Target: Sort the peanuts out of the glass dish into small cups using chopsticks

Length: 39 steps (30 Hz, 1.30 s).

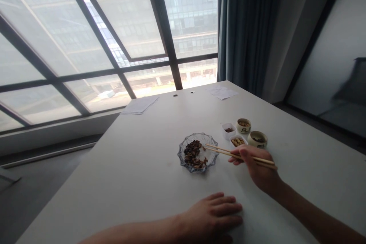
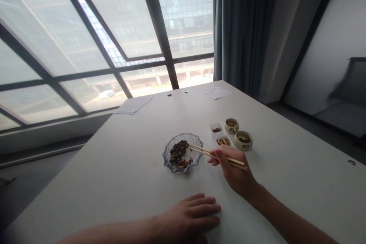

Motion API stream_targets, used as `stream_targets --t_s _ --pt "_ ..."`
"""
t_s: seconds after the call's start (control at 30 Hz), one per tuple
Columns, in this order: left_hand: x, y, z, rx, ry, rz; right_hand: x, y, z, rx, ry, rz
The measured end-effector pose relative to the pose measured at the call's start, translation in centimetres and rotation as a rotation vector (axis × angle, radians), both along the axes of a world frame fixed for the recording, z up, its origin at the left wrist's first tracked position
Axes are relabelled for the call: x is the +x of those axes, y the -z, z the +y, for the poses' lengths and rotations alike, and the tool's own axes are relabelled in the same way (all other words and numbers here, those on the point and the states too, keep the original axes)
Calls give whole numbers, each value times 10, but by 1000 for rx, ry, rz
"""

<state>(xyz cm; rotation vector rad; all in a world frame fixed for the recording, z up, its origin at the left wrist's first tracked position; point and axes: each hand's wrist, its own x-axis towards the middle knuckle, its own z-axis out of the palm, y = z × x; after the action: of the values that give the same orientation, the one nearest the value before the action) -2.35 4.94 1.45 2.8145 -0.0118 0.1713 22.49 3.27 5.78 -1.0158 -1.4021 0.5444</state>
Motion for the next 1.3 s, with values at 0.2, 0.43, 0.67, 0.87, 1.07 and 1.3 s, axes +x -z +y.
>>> stream_targets --t_s 0.2,0.43,0.67,0.87,1.07,1.3 --pt "0 10 6 110 51 -55 -10 -11 38 29 -180 -280" --pt "3 30 12 305 77 -134 -24 5 53 6 -222 -254" --pt "6 37 12 362 73 -189 -16 9 37 0 -41 -94" --pt "9 32 10 316 66 -246 23 4 19 -20 380 89" --pt "9 32 7 262 45 -221 65 14 26 -55 586 280" --pt "7 27 5 211 28 -192 68 14 29 -59 532 381"
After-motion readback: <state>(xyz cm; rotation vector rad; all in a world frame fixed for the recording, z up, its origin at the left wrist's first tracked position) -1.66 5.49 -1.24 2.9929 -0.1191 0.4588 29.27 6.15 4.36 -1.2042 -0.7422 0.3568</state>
